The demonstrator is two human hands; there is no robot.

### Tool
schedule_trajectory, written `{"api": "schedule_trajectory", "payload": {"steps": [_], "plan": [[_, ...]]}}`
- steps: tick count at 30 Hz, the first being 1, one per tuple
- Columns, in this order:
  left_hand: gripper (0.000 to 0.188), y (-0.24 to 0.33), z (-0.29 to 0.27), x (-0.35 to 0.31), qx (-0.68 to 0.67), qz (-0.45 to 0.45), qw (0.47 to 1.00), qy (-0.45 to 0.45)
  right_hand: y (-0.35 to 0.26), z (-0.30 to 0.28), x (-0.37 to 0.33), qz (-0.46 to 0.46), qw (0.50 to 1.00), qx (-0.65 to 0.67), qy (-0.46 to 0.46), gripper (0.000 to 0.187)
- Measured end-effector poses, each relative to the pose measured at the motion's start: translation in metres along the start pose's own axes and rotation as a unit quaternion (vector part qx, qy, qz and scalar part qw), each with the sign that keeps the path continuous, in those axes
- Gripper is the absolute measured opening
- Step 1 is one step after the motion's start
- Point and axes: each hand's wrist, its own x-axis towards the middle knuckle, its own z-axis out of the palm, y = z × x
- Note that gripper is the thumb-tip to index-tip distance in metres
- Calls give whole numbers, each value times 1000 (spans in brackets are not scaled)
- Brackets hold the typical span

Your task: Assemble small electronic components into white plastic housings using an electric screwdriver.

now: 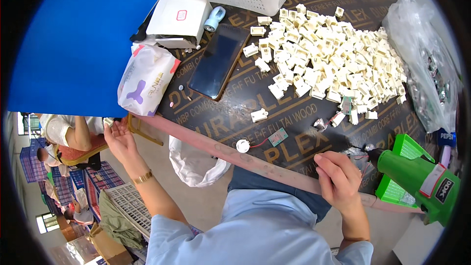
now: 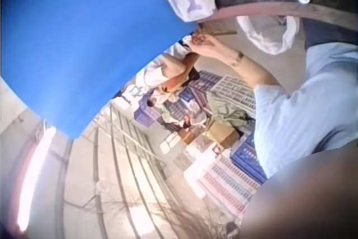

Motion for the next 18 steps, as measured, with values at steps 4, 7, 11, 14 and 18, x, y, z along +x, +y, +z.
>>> {"api": "schedule_trajectory", "payload": {"steps": [4, 7, 11, 14, 18], "plan": [[9, -15, 43, -91, 234, 270, 905, -229, 1, 0, 1, 7, 1000, -9, -8, 32], [15, -30, 112, -170, 419, 258, 748, -445, 1, 1, 2, 23, 1000, -11, -13, 32], [23, -77, 166, -186, 446, 385, 605, -537, -1, 2, 2, 44, 999, -27, -11, 30], [25, -89, 167, -187, 453, 407, 605, -513, -1, 1, 0, 55, 998, -33, -9, 29], [25, -87, 165, -194, 486, 420, 577, -505, 0, 4, 2, 54, 998, -31, -6, 29]]}}
